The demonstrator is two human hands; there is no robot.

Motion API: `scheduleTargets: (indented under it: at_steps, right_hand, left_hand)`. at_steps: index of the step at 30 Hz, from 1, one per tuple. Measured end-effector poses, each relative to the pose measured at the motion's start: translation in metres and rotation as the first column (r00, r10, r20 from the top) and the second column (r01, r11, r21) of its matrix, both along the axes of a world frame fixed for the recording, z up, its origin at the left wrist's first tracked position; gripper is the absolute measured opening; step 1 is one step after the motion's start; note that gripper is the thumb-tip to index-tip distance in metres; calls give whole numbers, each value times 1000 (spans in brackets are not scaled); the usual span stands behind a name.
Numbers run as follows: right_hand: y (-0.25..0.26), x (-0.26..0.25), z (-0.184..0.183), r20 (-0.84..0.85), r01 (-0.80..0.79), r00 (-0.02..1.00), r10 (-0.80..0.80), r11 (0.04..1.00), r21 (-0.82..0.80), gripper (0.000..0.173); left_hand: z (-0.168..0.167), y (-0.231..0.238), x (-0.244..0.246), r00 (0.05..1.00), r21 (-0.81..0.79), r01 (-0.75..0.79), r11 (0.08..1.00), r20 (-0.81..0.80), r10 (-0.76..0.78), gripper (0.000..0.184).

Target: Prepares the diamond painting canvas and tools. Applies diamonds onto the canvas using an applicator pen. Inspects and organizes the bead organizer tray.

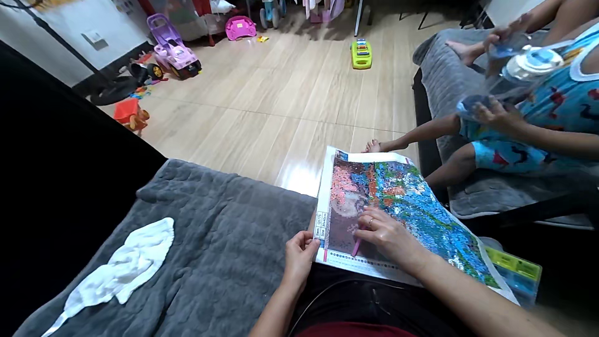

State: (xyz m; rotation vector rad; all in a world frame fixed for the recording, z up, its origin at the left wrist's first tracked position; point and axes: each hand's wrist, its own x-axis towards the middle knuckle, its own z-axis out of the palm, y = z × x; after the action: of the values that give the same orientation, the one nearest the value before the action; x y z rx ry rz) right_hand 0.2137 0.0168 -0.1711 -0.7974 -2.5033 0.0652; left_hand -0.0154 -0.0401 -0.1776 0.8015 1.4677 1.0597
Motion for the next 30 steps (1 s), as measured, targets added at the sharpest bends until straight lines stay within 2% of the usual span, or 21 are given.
scheduleTargets:
  at_steps: [8,30]
  right_hand:
    - [3,-1,0,-42,2,999,-3,1000,-10,20]
    - [-8,-2,-1,-7,20,1000,-20,1000,23,20]
  left_hand:
    - [0,1,0,1000,5,11,1000,-7,-11,9]
    - [0,0,0,1000,-12,-1,1000,0,1,6]
